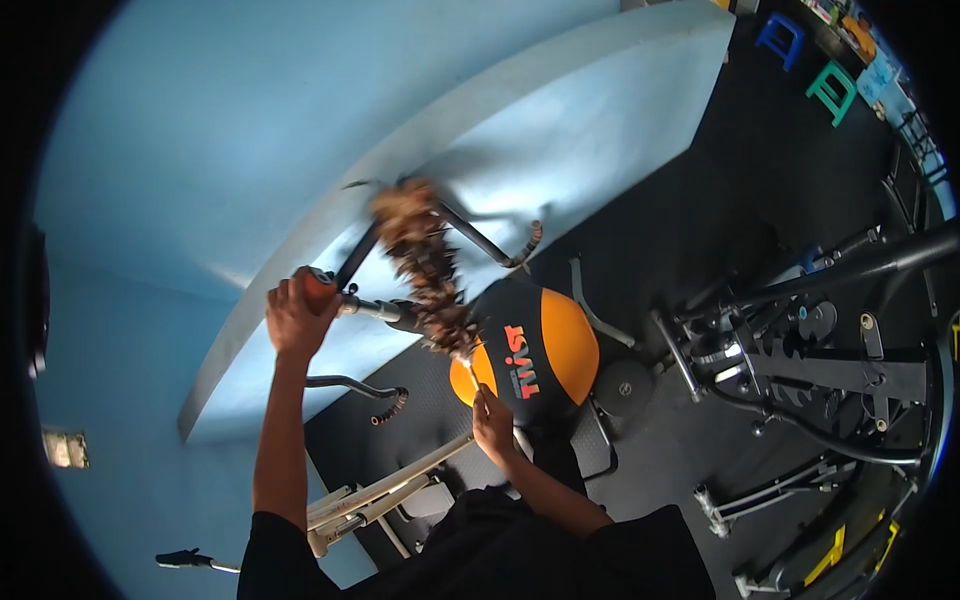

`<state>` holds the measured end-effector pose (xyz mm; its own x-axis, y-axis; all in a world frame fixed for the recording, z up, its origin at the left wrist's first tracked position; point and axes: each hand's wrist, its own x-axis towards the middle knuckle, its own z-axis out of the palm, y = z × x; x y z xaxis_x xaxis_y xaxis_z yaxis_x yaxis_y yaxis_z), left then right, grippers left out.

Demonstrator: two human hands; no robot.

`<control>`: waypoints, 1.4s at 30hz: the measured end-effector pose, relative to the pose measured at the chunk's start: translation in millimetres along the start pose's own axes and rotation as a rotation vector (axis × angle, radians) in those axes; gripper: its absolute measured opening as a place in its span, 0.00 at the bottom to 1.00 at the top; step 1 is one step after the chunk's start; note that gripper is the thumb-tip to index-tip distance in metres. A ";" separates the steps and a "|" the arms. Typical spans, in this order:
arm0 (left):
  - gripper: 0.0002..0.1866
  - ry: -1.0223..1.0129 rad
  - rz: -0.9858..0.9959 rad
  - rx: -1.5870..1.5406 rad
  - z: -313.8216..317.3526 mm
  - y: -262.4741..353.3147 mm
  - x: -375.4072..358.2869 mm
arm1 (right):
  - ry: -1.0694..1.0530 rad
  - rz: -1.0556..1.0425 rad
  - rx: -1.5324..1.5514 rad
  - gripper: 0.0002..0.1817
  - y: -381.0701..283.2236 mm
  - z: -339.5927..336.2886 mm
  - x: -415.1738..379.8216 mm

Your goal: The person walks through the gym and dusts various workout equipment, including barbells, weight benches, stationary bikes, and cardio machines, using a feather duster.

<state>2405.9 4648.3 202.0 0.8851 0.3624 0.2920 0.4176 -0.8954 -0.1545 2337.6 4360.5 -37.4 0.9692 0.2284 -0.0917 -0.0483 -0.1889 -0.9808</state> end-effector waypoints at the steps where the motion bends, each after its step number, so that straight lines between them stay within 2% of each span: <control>1: 0.36 0.011 -0.020 0.018 -1.6 1.4 2.8 | 0.046 0.020 0.043 0.17 11.1 4.5 3.0; 2: 0.35 0.036 -0.016 0.032 0.7 2.9 4.5 | 0.042 0.031 0.041 0.17 23.0 5.0 9.2; 4: 0.34 0.030 -0.039 0.042 3.2 4.6 7.2 | -0.104 0.398 -0.147 0.18 42.5 -4.0 32.2; 5: 0.34 0.034 -0.060 0.050 6.7 3.8 7.8 | -0.120 0.465 -0.186 0.18 68.6 -1.4 42.0; 7: 0.33 0.040 -0.032 0.063 14.8 -0.5 7.0 | -0.184 0.396 -0.350 0.16 106.4 -11.0 59.9; 10: 0.34 0.087 0.037 0.065 15.9 -4.4 9.9 | -0.037 0.184 -0.345 0.16 122.1 -39.2 60.9; 11: 0.34 0.108 0.058 0.054 16.6 -4.7 10.6 | -0.050 0.188 -0.341 0.16 132.5 -44.1 57.5; 13: 0.34 0.123 0.071 0.053 17.5 -6.7 13.7 | 0.001 0.356 -0.314 0.17 139.5 -47.6 55.7; 17: 0.34 0.073 0.002 0.020 15.1 -6.9 12.2 | -0.029 0.342 -0.329 0.19 132.0 -58.1 61.6; 20: 0.33 0.089 0.014 -0.016 15.5 -10.4 12.4 | -0.017 0.467 -0.424 0.19 132.7 -59.0 47.4; 21: 0.33 0.097 0.016 -0.039 15.2 -10.5 12.3 | -0.025 0.450 -0.429 0.19 130.3 -57.3 46.0; 23: 0.33 0.109 -0.020 -0.063 17.1 -13.7 11.1 | -0.122 0.620 -0.432 0.18 123.0 -56.5 49.4; 27: 0.34 0.021 -0.003 -0.087 19.0 -22.4 8.1 | -0.086 0.481 -0.416 0.20 79.7 -48.6 56.8; 29: 0.35 0.012 -0.056 -0.158 22.5 -27.2 4.2 | 0.006 0.145 -0.198 0.18 70.5 -44.7 44.3; 30: 0.34 0.011 -0.090 -0.181 18.9 -26.3 3.4 | -0.024 0.107 -0.198 0.18 48.5 -36.6 46.0; 32: 0.35 -0.070 -0.139 -0.267 9.3 -25.3 3.3 | -0.017 -0.163 -0.058 0.17 -18.4 -25.3 37.8; 33: 0.35 -0.148 -0.151 -0.334 2.4 -28.0 2.5 | -0.035 -0.197 -0.064 0.17 -43.2 -18.6 34.4; 35: 0.33 -0.162 -0.130 -0.345 -10.0 -29.7 -14.1 | -0.246 -0.216 -0.201 0.17 -86.8 -10.3 29.2; 37: 0.25 0.258 -0.075 -0.671 2.4 -44.7 -43.4 | -0.245 -0.299 -0.240 0.17 -129.8 18.2 20.4; 39: 0.22 0.482 -0.298 -0.724 16.5 -67.2 -80.1 | -0.242 -0.366 -0.268 0.17 -147.7 42.8 9.0; 41: 0.19 0.489 -0.601 -0.770 49.7 -96.3 -130.4 | -0.314 -0.190 -0.441 0.17 -147.5 55.4 -6.3; 42: 0.17 0.474 -0.720 -0.769 78.7 -111.9 -158.5 | -0.325 -0.196 -0.460 0.17 -130.2 61.9 -13.2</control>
<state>2235.0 4711.5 98.7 0.2589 0.8652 0.4295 0.4143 -0.5011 0.7598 2316.2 4441.1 80.9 0.8226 0.5675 -0.0354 0.3038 -0.4913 -0.8163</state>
